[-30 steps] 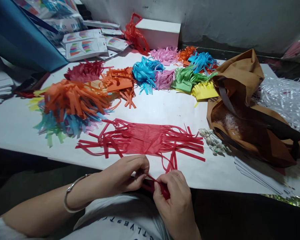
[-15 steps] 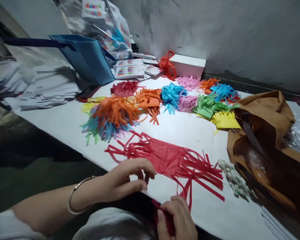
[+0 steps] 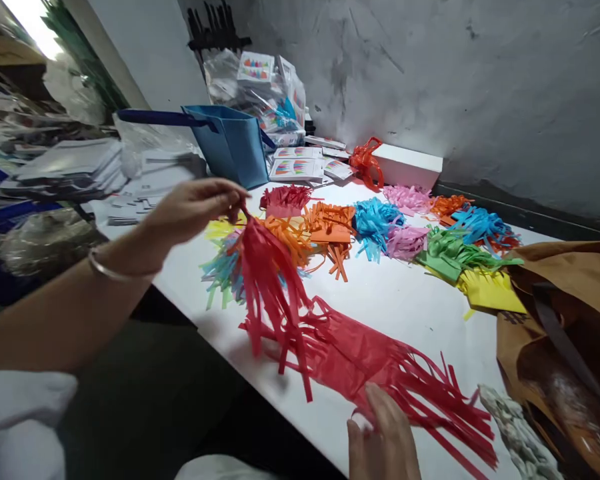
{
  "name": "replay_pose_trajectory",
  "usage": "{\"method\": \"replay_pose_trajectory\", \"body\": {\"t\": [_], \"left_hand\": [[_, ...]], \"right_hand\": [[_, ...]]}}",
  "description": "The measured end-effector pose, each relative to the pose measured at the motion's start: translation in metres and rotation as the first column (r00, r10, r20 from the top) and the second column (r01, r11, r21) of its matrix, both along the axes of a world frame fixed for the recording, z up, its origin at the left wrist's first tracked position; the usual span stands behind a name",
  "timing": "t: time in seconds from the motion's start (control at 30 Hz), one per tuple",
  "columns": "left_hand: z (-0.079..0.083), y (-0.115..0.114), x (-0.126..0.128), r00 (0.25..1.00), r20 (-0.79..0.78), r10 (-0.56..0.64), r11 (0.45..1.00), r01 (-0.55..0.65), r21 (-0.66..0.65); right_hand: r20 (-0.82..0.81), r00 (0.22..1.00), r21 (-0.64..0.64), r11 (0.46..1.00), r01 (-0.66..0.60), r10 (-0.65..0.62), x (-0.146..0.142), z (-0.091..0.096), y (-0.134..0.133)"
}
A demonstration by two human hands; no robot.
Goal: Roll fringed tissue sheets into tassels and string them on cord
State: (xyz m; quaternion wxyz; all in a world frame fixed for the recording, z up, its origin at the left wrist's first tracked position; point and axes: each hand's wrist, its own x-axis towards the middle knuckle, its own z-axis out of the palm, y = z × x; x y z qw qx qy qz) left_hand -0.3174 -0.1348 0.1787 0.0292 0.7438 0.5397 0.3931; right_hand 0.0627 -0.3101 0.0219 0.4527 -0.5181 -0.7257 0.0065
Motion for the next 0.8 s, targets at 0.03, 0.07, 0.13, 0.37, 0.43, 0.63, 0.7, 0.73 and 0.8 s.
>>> {"method": "replay_pose_trajectory", "body": {"t": [0.03,0.07,0.13,0.37,0.43,0.63,0.7,0.73,0.8], "left_hand": [[0.008,0.012,-0.011,0.999,-0.018,0.045,0.998,-0.044,0.040],[0.011,0.019,-0.015,0.995,-0.030,0.096,0.991,-0.093,0.098],[0.003,0.016,-0.003,0.992,-0.039,0.118,0.973,-0.108,0.202],[-0.113,-0.089,0.140,0.646,-0.293,-0.705,0.707,0.672,-0.218],[-0.137,-0.101,0.163,0.618,-0.302,-0.726,0.687,0.665,-0.293],[-0.147,-0.080,0.165,0.760,-0.403,-0.510,0.858,0.415,-0.304],[-0.141,-0.069,0.158,0.815,-0.478,-0.327,0.938,0.219,-0.268],[-0.138,-0.066,0.155,0.833,-0.502,-0.232,0.963,0.126,-0.237],[-0.132,-0.063,0.153,0.859,-0.503,-0.090,0.987,0.010,-0.160]], "right_hand": [[0.049,0.998,0.000,0.999,-0.045,0.044,0.000,-0.002,0.002],[0.111,0.990,0.005,0.996,-0.092,0.091,0.000,-0.005,0.004],[0.258,0.953,0.003,0.986,-0.168,0.161,0.001,-0.010,0.011],[0.492,0.857,-0.007,0.985,-0.174,0.154,0.019,-0.022,0.022],[0.501,0.855,-0.013,0.989,-0.150,0.136,0.024,-0.020,0.019],[0.474,0.873,-0.091,0.992,-0.084,0.117,0.035,-0.014,0.004],[0.455,0.884,-0.111,0.992,-0.066,0.110,0.036,-0.015,0.000],[0.448,0.887,-0.123,0.991,-0.058,0.107,0.037,-0.016,-0.002],[0.440,0.891,-0.146,0.988,-0.055,0.114,0.037,-0.018,-0.004]]}}
